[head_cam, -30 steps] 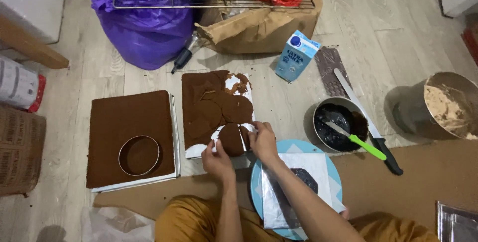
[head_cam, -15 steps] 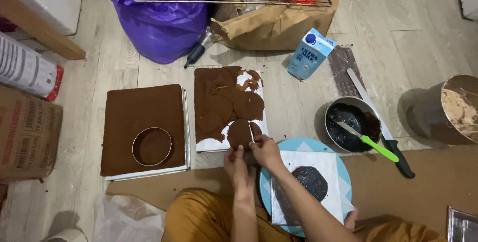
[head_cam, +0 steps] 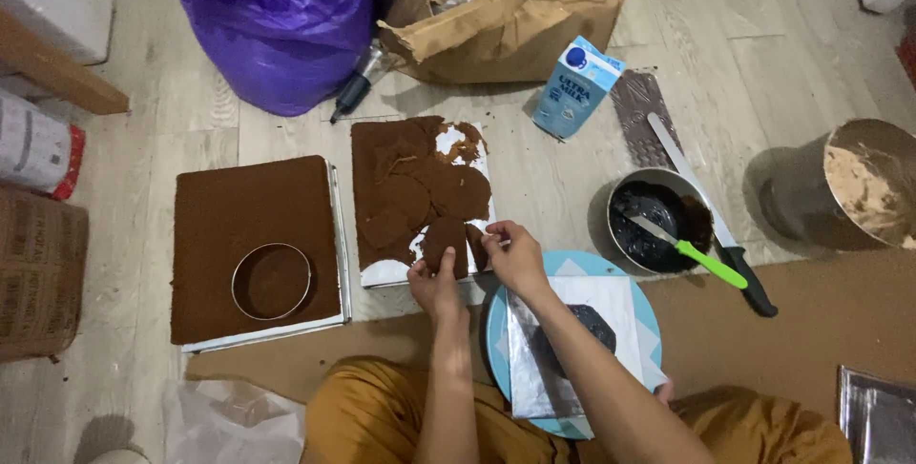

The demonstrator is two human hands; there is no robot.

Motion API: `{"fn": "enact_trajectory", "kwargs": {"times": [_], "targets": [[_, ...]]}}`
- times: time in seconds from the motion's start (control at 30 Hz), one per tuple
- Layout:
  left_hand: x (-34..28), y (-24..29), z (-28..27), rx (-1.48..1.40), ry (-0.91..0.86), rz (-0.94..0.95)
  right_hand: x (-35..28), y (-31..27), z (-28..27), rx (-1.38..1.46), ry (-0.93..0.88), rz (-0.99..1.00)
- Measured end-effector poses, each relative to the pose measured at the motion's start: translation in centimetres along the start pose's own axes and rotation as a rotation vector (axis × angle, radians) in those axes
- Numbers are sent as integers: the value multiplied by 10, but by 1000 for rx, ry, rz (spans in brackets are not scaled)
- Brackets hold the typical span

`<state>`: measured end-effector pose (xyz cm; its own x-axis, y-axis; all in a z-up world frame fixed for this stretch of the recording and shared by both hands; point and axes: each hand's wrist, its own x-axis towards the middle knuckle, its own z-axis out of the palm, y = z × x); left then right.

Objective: Cutting circular cake layers from a larger sheet using a ring mold and applying a dark coating with a brush.

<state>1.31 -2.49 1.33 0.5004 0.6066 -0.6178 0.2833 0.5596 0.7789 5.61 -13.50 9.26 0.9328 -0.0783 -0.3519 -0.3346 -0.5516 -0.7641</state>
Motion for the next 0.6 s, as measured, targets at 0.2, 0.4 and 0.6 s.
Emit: {"fn": "enact_trajectory", "kwargs": {"times": [0.2,0.4,0.6], "targets": [[-67,62,-18,-45,-8,105,-22,-7,-41,199,-117,-16],[-98,62,-46,186,-371,61,-74,-25,-114,522,-403,-51],[-175,71,-21,271,-722,-57,-108,49,-159,517,-258,-113]]}}
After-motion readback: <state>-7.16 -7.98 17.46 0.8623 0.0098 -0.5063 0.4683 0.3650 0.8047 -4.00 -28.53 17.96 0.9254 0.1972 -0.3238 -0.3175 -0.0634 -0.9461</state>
